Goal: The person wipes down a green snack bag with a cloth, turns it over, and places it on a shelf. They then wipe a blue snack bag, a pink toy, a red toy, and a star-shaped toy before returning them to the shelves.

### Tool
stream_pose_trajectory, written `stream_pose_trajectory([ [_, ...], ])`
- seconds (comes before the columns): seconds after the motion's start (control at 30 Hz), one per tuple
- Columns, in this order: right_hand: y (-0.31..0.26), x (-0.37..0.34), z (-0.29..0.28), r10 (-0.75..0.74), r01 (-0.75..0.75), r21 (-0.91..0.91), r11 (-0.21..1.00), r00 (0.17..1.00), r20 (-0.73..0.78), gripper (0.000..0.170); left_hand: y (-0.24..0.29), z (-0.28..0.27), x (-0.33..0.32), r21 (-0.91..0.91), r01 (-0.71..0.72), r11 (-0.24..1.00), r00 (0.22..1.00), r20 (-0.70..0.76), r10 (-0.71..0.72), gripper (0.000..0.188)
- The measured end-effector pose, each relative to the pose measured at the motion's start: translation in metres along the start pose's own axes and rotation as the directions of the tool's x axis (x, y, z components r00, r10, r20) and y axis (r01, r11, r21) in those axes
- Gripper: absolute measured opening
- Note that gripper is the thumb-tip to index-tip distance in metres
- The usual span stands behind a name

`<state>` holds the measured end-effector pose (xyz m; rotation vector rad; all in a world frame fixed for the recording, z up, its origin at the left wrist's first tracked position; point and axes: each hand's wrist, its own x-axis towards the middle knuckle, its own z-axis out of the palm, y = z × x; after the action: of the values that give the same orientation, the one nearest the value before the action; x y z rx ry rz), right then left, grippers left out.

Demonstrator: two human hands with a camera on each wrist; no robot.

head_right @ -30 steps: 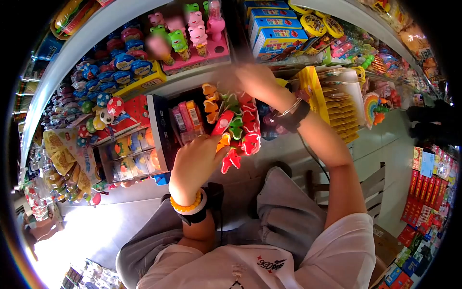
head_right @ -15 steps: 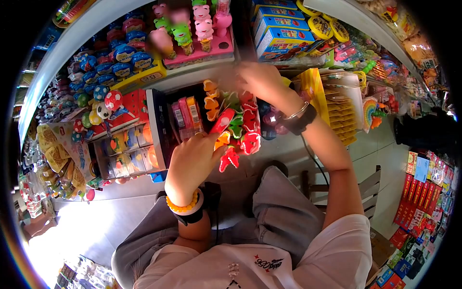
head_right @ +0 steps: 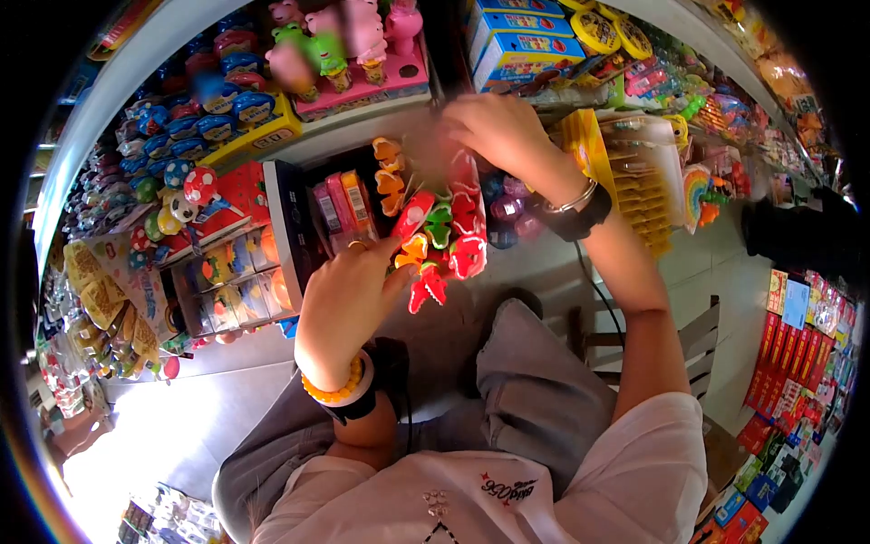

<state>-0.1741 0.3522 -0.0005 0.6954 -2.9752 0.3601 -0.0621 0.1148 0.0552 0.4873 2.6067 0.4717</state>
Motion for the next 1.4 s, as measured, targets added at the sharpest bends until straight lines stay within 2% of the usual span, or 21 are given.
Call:
stream_pose_trajectory([
  [0.07, -0.005, -0.005, -0.010, -0.023, 0.022, -0.012, 1.000, 0.996, -0.083, 0.032, -0.002, 0.001, -0.001, -0.040, -0.014, 0.999, 0.999, -0.039, 0.013, 0.033],
  [0.17, -0.025, -0.015, -0.040, -0.012, 0.013, 0.018, 1.000, 1.000, -0.019, 0.031, -0.006, 0.001, -0.002, -0.087, -0.020, 0.996, 0.998, -0.065, 0.014, 0.033],
  [0.2, -0.031, -0.020, -0.046, -0.015, 0.013, 0.030, 0.999, 0.997, 0.078, 0.027, -0.008, 0.001, -0.003, -0.101, -0.015, 0.995, 0.997, -0.071, 0.008, 0.033],
  [0.23, -0.040, -0.028, -0.051, -0.014, 0.016, -0.009, 1.000, 0.979, 0.206, 0.025, -0.012, 0.006, -0.003, -0.064, -0.083, 0.995, 0.984, -0.164, 0.071, 0.026],
  [0.27, -0.053, -0.036, -0.058, -0.008, 0.024, -0.045, 0.999, 0.944, 0.331, 0.023, -0.013, 0.006, -0.003, -0.087, -0.072, 0.994, 0.987, -0.151, 0.058, 0.026],
  [0.3, -0.069, -0.042, -0.070, 0.056, 0.001, -0.108, 0.994, 0.850, 0.523, 0.025, -0.015, 0.006, -0.002, -0.110, -0.060, 0.992, 0.989, -0.138, 0.045, 0.025],
  [0.33, -0.070, -0.056, -0.063, 0.053, 0.060, -0.160, 0.985, 0.782, 0.621, 0.033, -0.016, 0.007, -0.002, -0.133, -0.048, 0.990, 0.992, -0.125, 0.032, 0.025],
  [0.37, -0.063, -0.081, -0.049, -0.097, 0.165, -0.088, 0.982, 0.852, 0.514, 0.040, -0.018, 0.009, -0.003, -0.132, -0.052, 0.990, 0.990, -0.139, 0.034, 0.024],
  [0.4, -0.058, -0.101, -0.039, -0.245, 0.279, -0.032, 0.960, 0.888, 0.388, 0.048, -0.019, 0.010, -0.003, -0.129, -0.059, 0.990, 0.988, -0.148, 0.039, 0.024],
  [0.47, -0.077, -0.110, -0.039, -0.206, 0.300, -0.181, 0.936, 0.889, 0.410, 0.064, -0.020, 0.012, -0.003, -0.125, -0.072, 0.990, 0.985, -0.166, 0.050, 0.024],
  [0.5, -0.082, -0.108, -0.035, -0.106, 0.273, -0.237, 0.932, 0.833, 0.543, 0.074, -0.021, 0.012, -0.004, -0.121, -0.075, 0.990, 0.985, -0.163, 0.055, 0.024],
  [0.6, -0.088, -0.118, -0.015, 0.007, 0.182, -0.318, 0.930, 0.859, 0.512, 0.076, -0.022, 0.012, -0.004, -0.120, -0.078, 0.990, 0.987, -0.151, 0.059, 0.024],
  [0.73, -0.090, -0.120, 0.007, 0.064, 0.076, -0.287, 0.955, 0.892, 0.447, 0.078, -0.023, 0.012, -0.003, -0.141, -0.060, 0.988, 0.992, -0.120, 0.043, 0.023],
  [0.83, -0.093, -0.124, 0.016, 0.068, 0.056, -0.315, 0.947, 0.928, 0.367, 0.065, -0.021, 0.012, -0.003, -0.142, -0.070, 0.987, 0.991, -0.125, 0.052, 0.022],
  [0.93, -0.091, -0.123, 0.018, 0.058, 0.018, -0.265, 0.964, 0.959, 0.278, 0.049, -0.021, 0.012, -0.004, -0.145, -0.089, 0.985, 0.986, -0.155, 0.067, 0.022],
  [1.03, -0.082, -0.121, 0.020, 0.049, 0.001, -0.186, 0.982, 0.963, 0.266, 0.041, -0.023, 0.014, -0.005, -0.144, -0.100, 0.984, 0.981, -0.178, 0.074, 0.023],
  [1.13, -0.083, -0.122, 0.020, 0.055, -0.018, -0.157, 0.987, 0.971, 0.232, 0.043, -0.024, 0.015, -0.004, -0.150, -0.098, 0.984, 0.982, -0.176, 0.071, 0.023],
  [1.27, -0.088, -0.117, 0.010, 0.103, -0.090, -0.058, 0.994, 0.956, 0.273, 0.043, -0.027, 0.016, -0.005, -0.147, -0.104, 0.984, 0.980, -0.181, 0.077, 0.024],
  [1.4, -0.090, -0.116, 0.005, 0.111, -0.104, -0.040, 0.994, 0.953, 0.280, 0.039, -0.021, 0.004, -0.006, -0.145, -0.045, 0.988, 0.995, -0.100, 0.030, 0.032],
])
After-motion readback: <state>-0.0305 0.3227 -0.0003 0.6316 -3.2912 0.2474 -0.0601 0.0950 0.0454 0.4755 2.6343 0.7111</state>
